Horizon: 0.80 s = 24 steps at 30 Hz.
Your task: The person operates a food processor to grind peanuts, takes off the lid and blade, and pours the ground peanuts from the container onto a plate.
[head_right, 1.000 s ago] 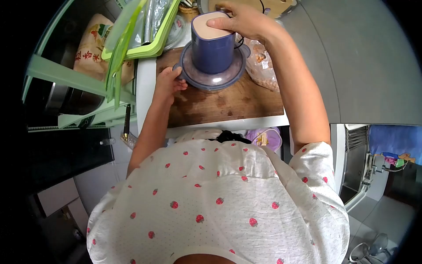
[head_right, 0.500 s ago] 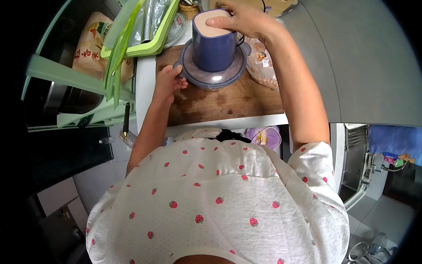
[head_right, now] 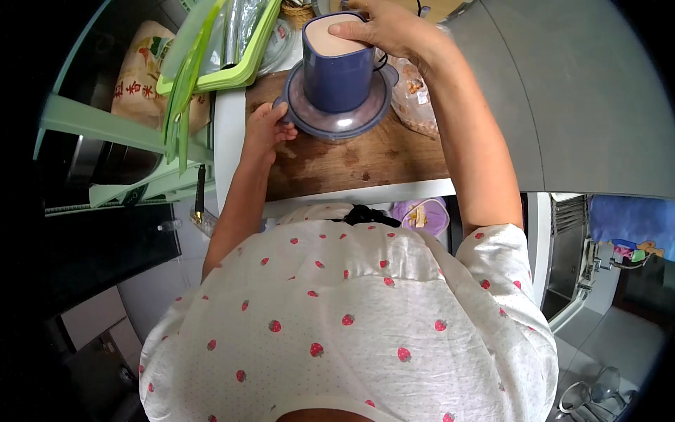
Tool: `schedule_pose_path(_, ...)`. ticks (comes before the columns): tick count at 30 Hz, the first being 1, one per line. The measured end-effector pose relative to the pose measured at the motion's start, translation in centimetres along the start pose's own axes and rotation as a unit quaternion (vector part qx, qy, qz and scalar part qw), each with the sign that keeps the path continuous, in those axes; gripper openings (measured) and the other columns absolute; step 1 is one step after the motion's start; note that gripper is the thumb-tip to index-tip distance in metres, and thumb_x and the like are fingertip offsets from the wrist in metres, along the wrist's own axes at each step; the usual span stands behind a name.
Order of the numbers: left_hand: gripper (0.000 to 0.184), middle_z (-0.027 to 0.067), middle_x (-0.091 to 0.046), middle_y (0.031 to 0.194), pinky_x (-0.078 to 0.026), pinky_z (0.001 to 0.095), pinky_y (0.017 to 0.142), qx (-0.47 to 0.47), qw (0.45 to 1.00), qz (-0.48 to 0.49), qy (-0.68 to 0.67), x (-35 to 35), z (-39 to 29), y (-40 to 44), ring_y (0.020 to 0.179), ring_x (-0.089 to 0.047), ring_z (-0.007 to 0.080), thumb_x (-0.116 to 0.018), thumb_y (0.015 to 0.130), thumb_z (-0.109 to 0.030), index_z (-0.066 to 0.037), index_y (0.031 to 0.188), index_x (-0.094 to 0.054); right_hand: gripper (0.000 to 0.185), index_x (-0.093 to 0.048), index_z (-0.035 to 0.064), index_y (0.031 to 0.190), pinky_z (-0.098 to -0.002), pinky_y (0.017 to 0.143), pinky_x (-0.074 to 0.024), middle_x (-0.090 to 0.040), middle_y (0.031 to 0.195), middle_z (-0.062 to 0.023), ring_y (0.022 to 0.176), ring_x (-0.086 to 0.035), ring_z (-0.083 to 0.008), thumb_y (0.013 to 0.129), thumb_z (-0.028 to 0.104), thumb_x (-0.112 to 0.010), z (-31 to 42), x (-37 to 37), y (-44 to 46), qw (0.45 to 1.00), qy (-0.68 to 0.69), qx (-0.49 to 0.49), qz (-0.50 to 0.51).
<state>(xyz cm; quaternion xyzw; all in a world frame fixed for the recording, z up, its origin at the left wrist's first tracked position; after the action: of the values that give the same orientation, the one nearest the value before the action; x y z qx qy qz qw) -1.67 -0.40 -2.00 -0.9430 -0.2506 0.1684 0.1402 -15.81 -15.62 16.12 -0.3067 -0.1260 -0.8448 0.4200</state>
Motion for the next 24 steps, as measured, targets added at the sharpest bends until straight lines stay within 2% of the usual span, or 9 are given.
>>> schedule_pose_path(5, 0.020, 0.0071, -0.056, 0.061, -0.047, 0.0242, 0.046, -0.004, 1.000, 0.000, -0.011, 0.0, 0.0, 0.0, 0.048, -0.054, 0.0145, -0.055, 0.083, -0.020, -0.006, 0.071, -0.048, 0.075, -0.032, -0.0050, 0.129, -0.0338, 0.096, -0.0363, -0.044, 0.125, -0.0230, 0.115, -0.043, -0.0302, 0.077, 0.038, -0.065, 0.7, 0.5, -0.8, 0.999, -0.017, -0.017, -0.037)
schedule_pose_path(8, 0.021, 0.0072, -0.056, 0.061, -0.047, 0.0244, 0.046, 0.004, 1.000, -0.004, -0.005, 0.1, 0.1, 0.1, 0.048, -0.054, 0.0145, -0.055, 0.083, -0.020, -0.006, 0.071, -0.048, 0.076, -0.031, -0.0050, 0.130, -0.0341, 0.096, -0.0367, -0.044, 0.125, -0.0235, 0.116, -0.043, -0.0301, 0.077, 0.038, -0.065, 0.9, 0.6, -0.9, 0.997, -0.056, -0.032, -0.034)
schedule_pose_path(15, 0.022, 0.0071, -0.055, 0.061, -0.047, 0.0244, 0.046, -0.004, 1.000, 0.002, -0.009, 0.1, 0.2, 0.1, 0.048, -0.055, 0.0147, -0.057, 0.082, -0.022, -0.006, 0.070, -0.048, 0.077, -0.031, -0.0050, 0.130, -0.0334, 0.097, -0.0347, -0.042, 0.126, -0.0244, 0.117, -0.043, -0.0300, 0.076, 0.040, -0.064, 0.5, 0.1, -0.5, 1.000, -0.011, -0.012, 0.000)
schedule_pose_path(20, 0.022, 0.0069, -0.055, 0.060, -0.047, 0.0241, 0.046, -0.011, 1.000, 0.005, -0.012, 0.2, 0.3, 0.4, 0.048, -0.055, 0.0145, -0.058, 0.081, -0.022, -0.006, 0.070, -0.048, 0.077, -0.030, -0.0056, 0.130, -0.0327, 0.098, -0.0333, -0.041, 0.127, -0.0250, 0.118, -0.042, -0.0300, 0.077, 0.040, -0.063, 2.1, 1.0, -0.5, 0.980, -0.192, 0.020, -0.040)
schedule_pose_path(24, 0.022, 0.0071, -0.056, 0.060, -0.047, 0.0241, 0.046, -0.008, 1.000, 0.004, -0.016, 0.2, 0.3, 0.4, 0.048, -0.055, 0.0145, -0.058, 0.081, -0.022, -0.006, 0.070, -0.048, 0.078, -0.030, -0.0058, 0.130, -0.0327, 0.098, -0.0331, -0.040, 0.128, -0.0245, 0.118, -0.041, -0.0303, 0.076, 0.039, -0.064, 2.0, 1.0, -0.6, 0.991, -0.129, 0.002, -0.034)
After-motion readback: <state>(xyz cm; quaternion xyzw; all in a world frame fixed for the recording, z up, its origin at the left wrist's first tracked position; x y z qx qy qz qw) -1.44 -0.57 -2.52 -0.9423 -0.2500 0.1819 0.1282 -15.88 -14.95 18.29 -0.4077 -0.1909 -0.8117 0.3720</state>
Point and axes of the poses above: each hand's wrist, its own y-axis towards the middle knuckle, its own x-axis out of the back of the hand, z = x × y, the point moved 6 cm from there along y, towards the middle knuckle
